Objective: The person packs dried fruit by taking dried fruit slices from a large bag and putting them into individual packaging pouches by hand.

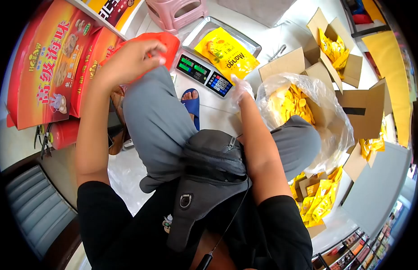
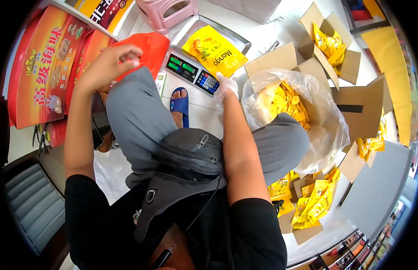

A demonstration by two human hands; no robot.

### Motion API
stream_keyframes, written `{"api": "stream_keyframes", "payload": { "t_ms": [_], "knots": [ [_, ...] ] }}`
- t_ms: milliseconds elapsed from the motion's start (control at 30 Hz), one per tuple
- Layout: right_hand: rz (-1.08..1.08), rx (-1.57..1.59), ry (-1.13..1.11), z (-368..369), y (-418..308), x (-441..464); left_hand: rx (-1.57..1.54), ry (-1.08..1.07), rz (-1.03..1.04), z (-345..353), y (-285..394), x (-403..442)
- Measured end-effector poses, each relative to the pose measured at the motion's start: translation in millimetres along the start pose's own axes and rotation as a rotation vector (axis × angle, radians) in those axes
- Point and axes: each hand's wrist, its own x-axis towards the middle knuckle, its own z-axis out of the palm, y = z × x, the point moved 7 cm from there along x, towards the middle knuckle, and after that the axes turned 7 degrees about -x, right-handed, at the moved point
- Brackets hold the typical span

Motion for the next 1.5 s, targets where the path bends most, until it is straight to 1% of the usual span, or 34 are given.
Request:
{"api": "stream_keyframes", "payload": {
  "t_ms": [33, 67, 100, 133, 167, 200, 233, 300, 333, 433, 500, 533, 600, 633, 667, 700, 733, 767, 800, 833, 900, 933, 967, 1000, 1033, 1100, 1133, 1167, 1200, 1233, 1300, 1367, 1400, 1500],
  "knots": [
    [0.009, 0.195, 0.071, -4, -3, -2, -0.001, 0.005, -0.003, 4, -12, -10],
    [-0.040, 0.310, 0.147, -6, -3, 10, -0.029, -0.027, -0.013, 12, -26, -19],
    [-0.044, 0.306, 0.142, -9, -2, 23, -0.056, -0.056, -0.023, 19, -34, -26],
    [-0.039, 0.280, 0.131, -12, -13, 14, -0.055, -0.051, -0.027, 22, -33, -31],
    [-0.031, 0.255, 0.122, -12, -18, 8, -0.078, 0.021, -0.069, 22, -33, -37],
    [-0.038, 0.378, 0.095, -10, -20, 10, -0.101, 0.093, -0.111, 21, -36, -39],
    [-0.034, 0.376, 0.093, -10, -17, 19, -0.102, 0.092, -0.116, 23, -41, -40],
    [0.070, 0.487, 0.052, -8, -3, 47, -0.383, 0.161, -0.223, 26, -62, -45],
    [0.070, 0.481, 0.052, -12, -2, 49, -0.387, 0.164, -0.226, 27, -66, -46],
    [-0.058, 0.274, 0.009, -11, -12, 55, -0.468, 0.196, -0.223, 26, -69, -45],
    [-0.024, 0.843, -0.076, 8, -15, 58, -0.539, 0.157, -0.239, 28, -67, -42],
    [-0.030, 0.841, -0.084, 18, -26, 57, -0.537, 0.166, -0.237, 28, -68, -40],
    [-0.336, 0.217, 0.210, 17, -76, 32, -0.676, 0.161, -0.198, 35, -71, -33],
    [-0.553, -0.047, 0.354, 20, -122, -13, -0.671, 0.169, -0.189, 35, -69, -27],
    [-0.712, -0.272, 0.419, 28, -159, -33, -0.655, 0.137, -0.201, 38, -64, -19],
    [-0.774, -0.429, 0.399, 36, -198, -72, -0.640, 0.107, -0.211, 41, -61, -11],
    [-0.947, -0.415, 0.328, 41, -229, -92, -0.637, 0.118, -0.193, 41, -60, -3],
    [-1.132, -0.541, 0.242, 44, -261, -134, -0.503, 0.210, -0.036, 32, -52, 7],
    [-1.320, -0.755, 0.230, 49, -287, -166, -0.366, 0.303, 0.120, 20, -40, 16],
    [-1.454, -0.916, 0.212, 43, -308, -215, -0.367, 0.318, 0.140, 12, -31, 25],
    [-1.600, -1.040, 0.064, 28, -331, -298, -0.386, 0.742, 0.255, -30, -7, 27],
    [-1.723, -1.110, 0.124, 19, -338, -340, -0.394, 0.759, 0.267, -40, 8, 34],
    [-1.755, -1.000, 0.049, 9, -340, -369, -0.653, 0.833, 0.463, -57, 26, 34],
    [-1.942, -1.020, 0.158, 2, -339, -403, -0.785, 0.873, 0.566, -73, 39, 23],
    [-2.063, -1.128, 0.306, -3, -336, -430, -0.909, 0.904, 0.678, -88, 51, 12],
    [-2.163, -1.025, 0.163, -12, -328, -452, -1.005, 0.629, 0.659, -87, 84, -18],
    [-2.148, -1.046, 0.122, -14, -324, -454, -0.938, 0.727, 0.580, -85, 93, -33],
    [-2.130, -1.063, 0.081, -15, -318, -454, -0.936, 0.730, 0.585, -76, 95, -44],
    [-2.073, -1.027, -0.012, -17, -312, -450, -1.025, 0.707, 0.526, -62, 90, -48],
    [-2.017, -1.064, -0.007, -19, -306, -448, -1.114, 0.683, 0.465, -48, 84, -50],
    [-2.011, -0.963, 0.018, -22, -297, -453, -1.106, 0.712, 0.518, -24, 83, -56],
    [-1.929, -1.026, 0.236, -21, -287, -480, -1.104, 0.742, 0.566, -11, 84, -56],
    [-1.732, -1.068, 0.130, -15, -286, -479, -1.101, 0.761, 0.606, -8, 84, -59],
    [-1.523, -1.164, 0.069, -10, -283, -456, -1.088, 0.746, 0.668, -4, 93, -66]
  ]
}}
